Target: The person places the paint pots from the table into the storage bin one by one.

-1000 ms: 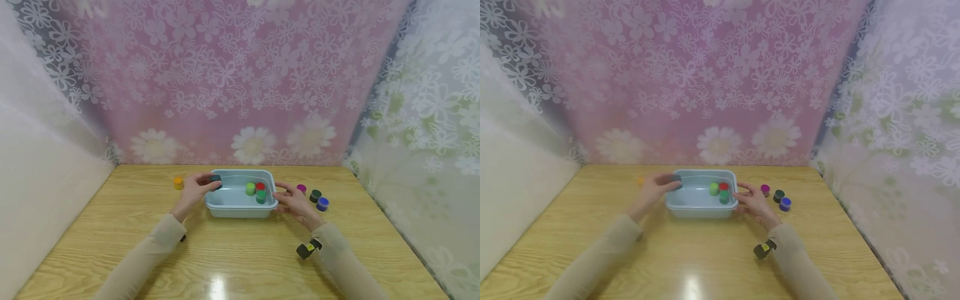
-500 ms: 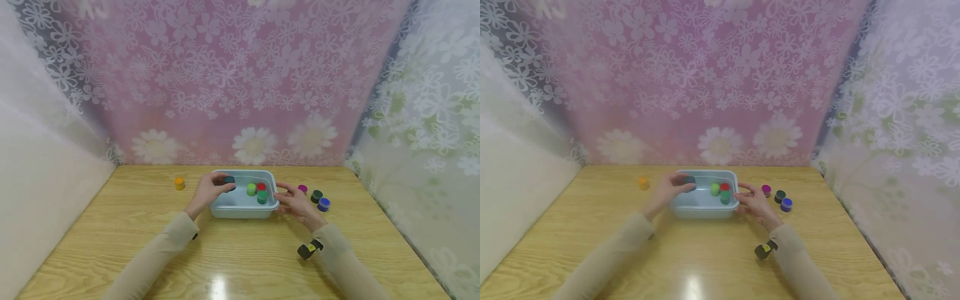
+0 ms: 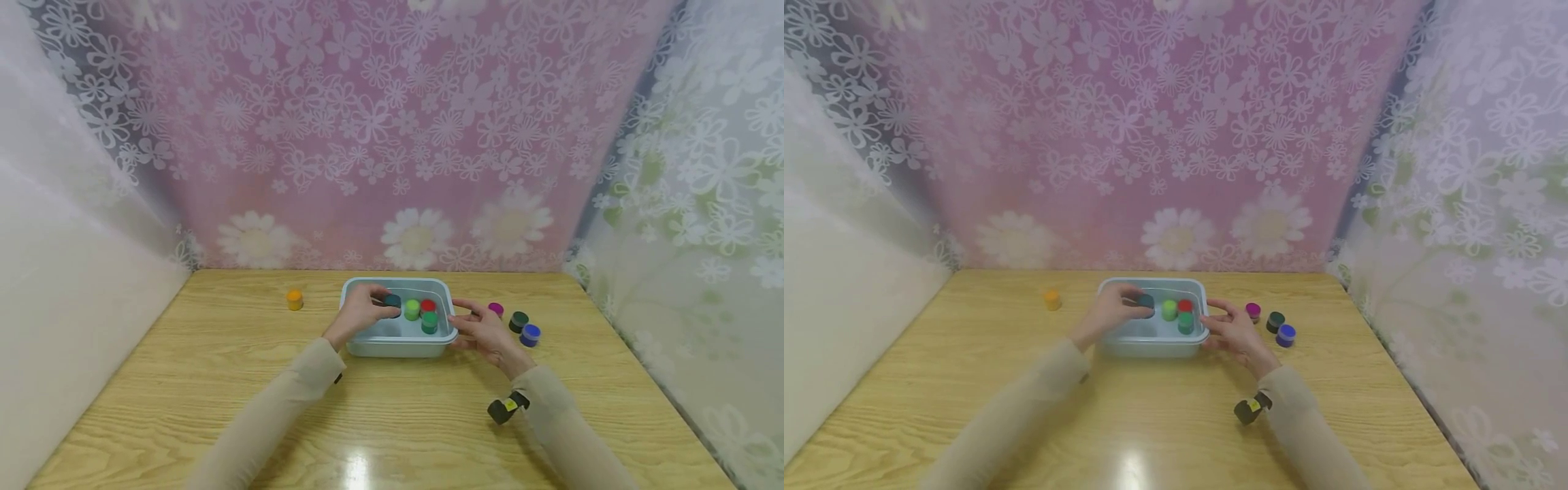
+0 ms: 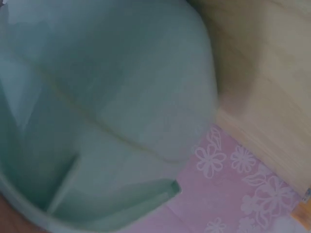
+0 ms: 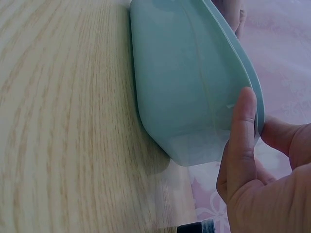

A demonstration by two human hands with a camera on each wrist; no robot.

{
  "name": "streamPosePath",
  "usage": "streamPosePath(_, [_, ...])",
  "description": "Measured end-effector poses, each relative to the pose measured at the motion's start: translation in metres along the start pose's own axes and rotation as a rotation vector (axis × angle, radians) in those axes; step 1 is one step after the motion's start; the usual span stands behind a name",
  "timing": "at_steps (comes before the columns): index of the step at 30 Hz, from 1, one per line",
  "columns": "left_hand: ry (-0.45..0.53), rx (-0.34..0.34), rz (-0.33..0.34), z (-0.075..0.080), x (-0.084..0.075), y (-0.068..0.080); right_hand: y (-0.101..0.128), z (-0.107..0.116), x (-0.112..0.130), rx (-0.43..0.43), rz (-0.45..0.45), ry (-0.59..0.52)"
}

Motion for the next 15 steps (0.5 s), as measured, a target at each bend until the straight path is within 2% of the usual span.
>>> streamPosePath(6, [-0.051,0.043,0.017,-0.008,-0.001,-0.007,-0.002,0.001,-0.001,0.006,0.002,0.000])
streamPosePath(11, [-0.172,0.088,-0.030,-0.014,-0.004,-0.012,-0.002,0.001,-0.002,0.008,-0.003,-0.001])
streamPosePath(15, [-0.204,0.108,-0.055,-0.020,-0.006,-0.017,-0.002,0.001,-0.002,0.007,-0.002,0.009])
Point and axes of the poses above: each hand's wrist, its own y-axis away from the middle knuckle, its own z-axis out of the back of the hand, x = y × z, the point moved 1 cm from there along -y, towards the middle knuckle, and after that the axes turned 7 degrees about z, right-handed, at the moved point
